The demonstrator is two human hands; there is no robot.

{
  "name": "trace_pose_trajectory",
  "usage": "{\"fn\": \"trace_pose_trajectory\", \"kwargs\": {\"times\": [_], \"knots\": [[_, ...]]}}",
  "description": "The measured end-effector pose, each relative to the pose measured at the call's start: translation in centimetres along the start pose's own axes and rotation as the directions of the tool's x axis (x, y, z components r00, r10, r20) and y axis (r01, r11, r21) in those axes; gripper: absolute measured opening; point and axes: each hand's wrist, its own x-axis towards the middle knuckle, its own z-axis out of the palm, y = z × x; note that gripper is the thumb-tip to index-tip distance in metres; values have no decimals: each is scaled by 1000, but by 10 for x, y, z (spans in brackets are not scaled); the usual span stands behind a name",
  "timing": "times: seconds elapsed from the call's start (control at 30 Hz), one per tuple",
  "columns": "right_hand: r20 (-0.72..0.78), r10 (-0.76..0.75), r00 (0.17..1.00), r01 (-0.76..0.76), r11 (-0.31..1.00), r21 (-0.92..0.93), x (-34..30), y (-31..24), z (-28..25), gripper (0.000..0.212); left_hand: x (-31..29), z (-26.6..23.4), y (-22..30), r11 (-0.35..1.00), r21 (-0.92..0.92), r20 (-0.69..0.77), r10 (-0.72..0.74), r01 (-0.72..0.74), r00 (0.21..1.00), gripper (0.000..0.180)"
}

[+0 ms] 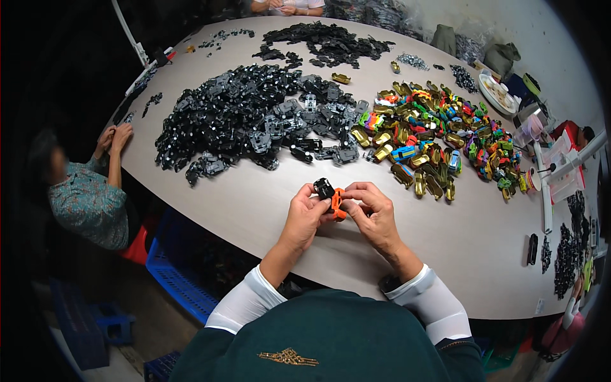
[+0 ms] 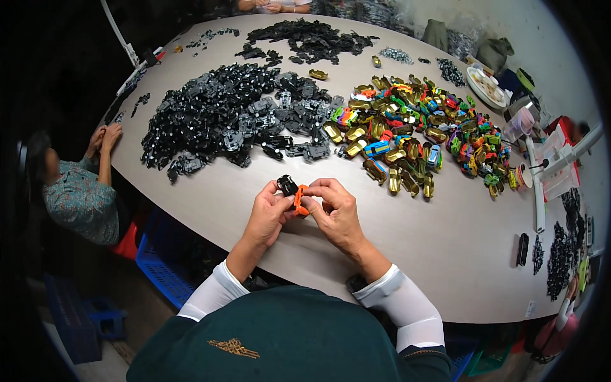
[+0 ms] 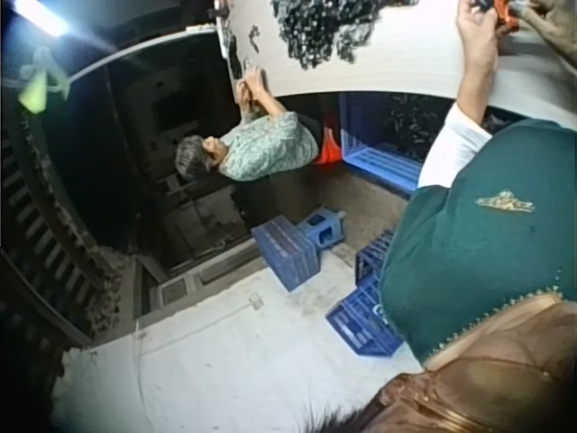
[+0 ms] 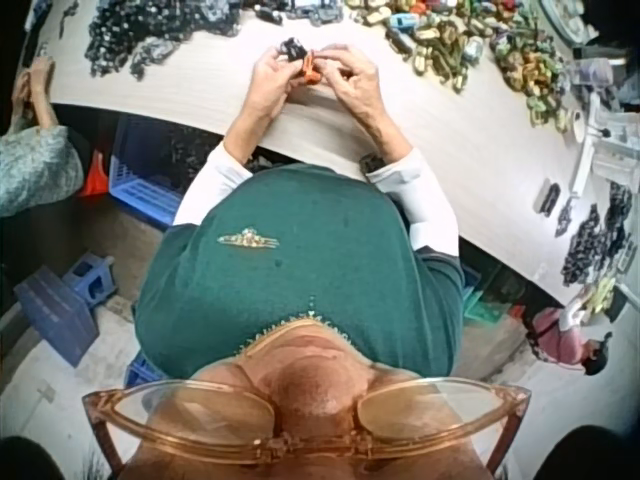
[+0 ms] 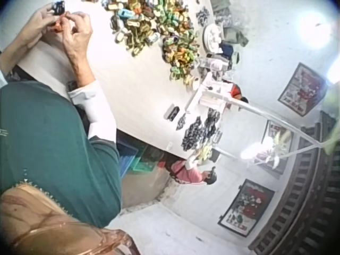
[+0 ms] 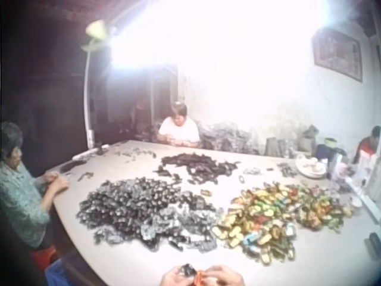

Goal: The person assembles small toy cars by hand at a large table. They pick up a black chassis and a colored body, fit the body onto the chassis, and place the completed unit on the table. This process is repeated with various colored bodies and black chassis throughout the clip.

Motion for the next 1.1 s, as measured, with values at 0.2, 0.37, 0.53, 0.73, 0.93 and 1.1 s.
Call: {"fn": "trace_pose_trajectory", "kwargs": {"times": [0.2, 0.37, 0.53, 0.73, 0.93, 1.1], "knots": [[9, 273, 962, -273, 962, -9, -3, 1, 4, 31, 2, 5, -6, 989, 130, -5, 66, -65, 998, 21], [-107, 143, 984, -151, 985, -78, -2, -10, 3, 32, 4, 5, -10, 949, 304, -76, 111, -83, 991, 23], [-26, -97, 995, 86, 957, -276, -3, -12, 3, 38, -9, 17, 0, 753, 637, 1, 213, -165, 977, 22], [-30, -124, 992, 109, 947, -303, -4, -9, 5, 37, -9, 18, -3, 535, 801, 94, 329, -268, 940, 26], [-25, -84, 996, 74, 956, -285, -4, -12, 4, 36, -8, 17, -8, 477, 795, 179, 406, -375, 896, 34], [-22, -54, 998, 46, 960, -276, -3, -11, 0, 36, -8, 13, -4, 643, 664, 248, 292, -382, 924, 39]]}}
